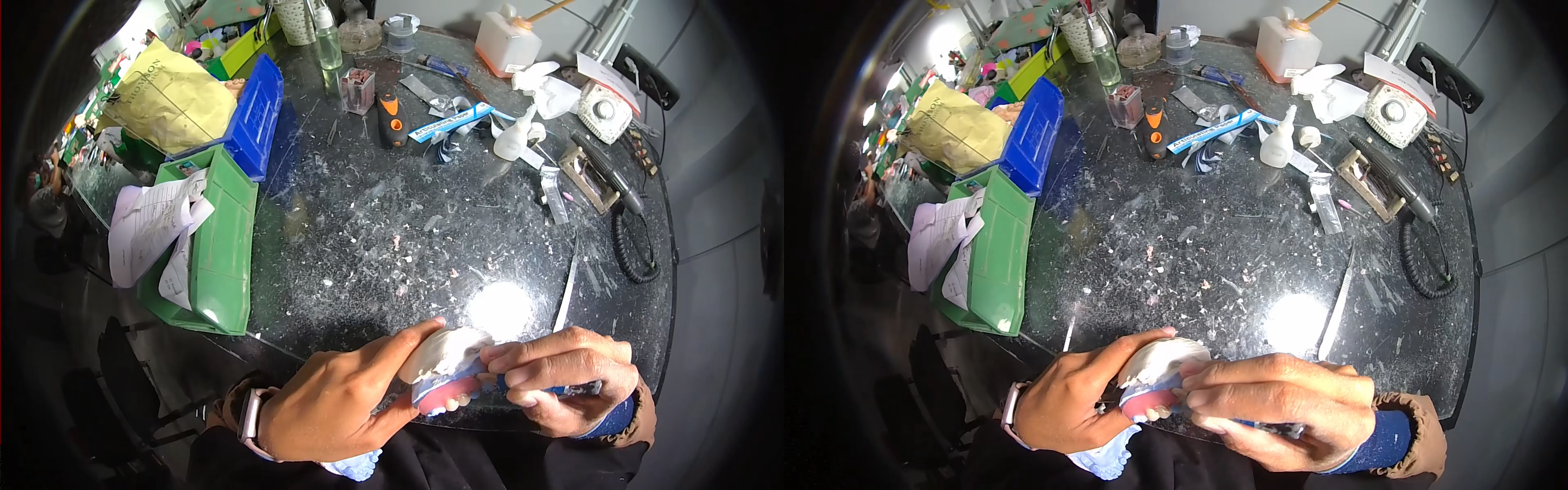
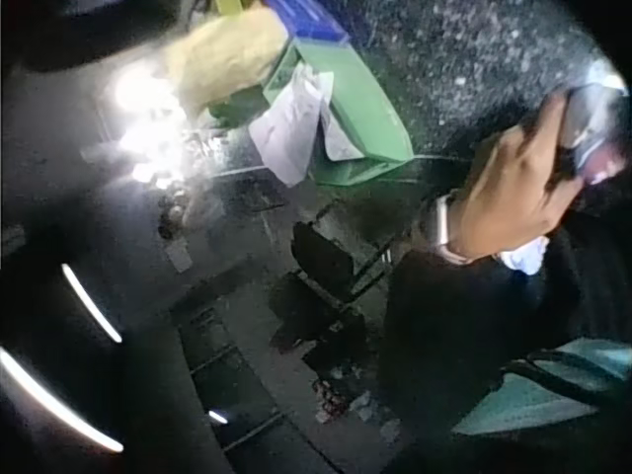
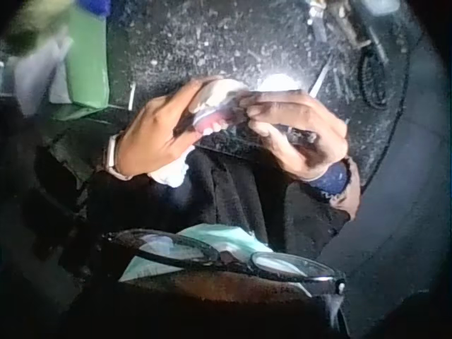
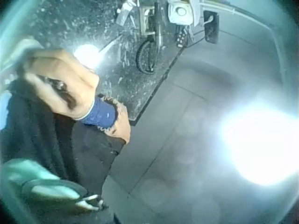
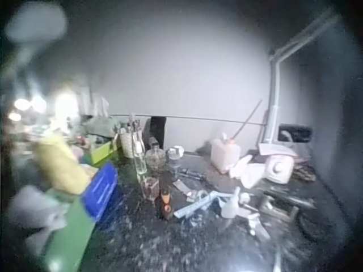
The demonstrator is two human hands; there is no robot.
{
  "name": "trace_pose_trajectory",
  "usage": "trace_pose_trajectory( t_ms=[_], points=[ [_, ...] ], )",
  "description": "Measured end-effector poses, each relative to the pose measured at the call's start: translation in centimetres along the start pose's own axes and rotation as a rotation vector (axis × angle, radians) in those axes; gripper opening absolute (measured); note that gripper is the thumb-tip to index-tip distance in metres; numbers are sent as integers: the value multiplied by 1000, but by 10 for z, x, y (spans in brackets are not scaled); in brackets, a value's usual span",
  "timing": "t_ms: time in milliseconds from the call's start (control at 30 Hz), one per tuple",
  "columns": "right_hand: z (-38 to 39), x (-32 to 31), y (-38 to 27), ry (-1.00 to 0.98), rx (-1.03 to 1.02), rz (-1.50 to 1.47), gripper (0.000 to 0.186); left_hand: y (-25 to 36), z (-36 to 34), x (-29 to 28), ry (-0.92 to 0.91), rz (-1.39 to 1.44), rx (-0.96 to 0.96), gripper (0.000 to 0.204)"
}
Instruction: The person marks a dental model with a blue pencil, holds the model in an articulator, and uses a metal tool to scrape and shape the wax application on the teeth.
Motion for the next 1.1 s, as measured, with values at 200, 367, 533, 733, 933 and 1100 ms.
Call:
trace_pose_trajectory(
  t_ms=[200,367,533,733,933,1100],
  points=[
    [6,1,8,226,45,-86,12,-2,1,1,-20,4,-145,63],
    [11,-4,7,298,-110,-49,13,2,4,1,0,-9,-119,64],
    [19,-7,8,278,-137,-105,13,0,5,2,49,-36,-72,63],
    [20,-5,11,330,-142,-116,13,-5,6,1,57,-22,-110,61],
    [17,0,3,273,-186,52,15,-8,8,0,123,-18,-61,58],
    [13,0,-8,23,-254,96,11,2,4,8,20,-77,-147,63]
  ],
)
Point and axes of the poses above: each hand's wrist, its own z-axis away from the middle knuckle, its own x-axis out of the palm, y = z × x, the point moved 4 cm from there along -z, towards the middle knuckle, and after that the axes turned 9 degrees about y, right-handed, at the moved point
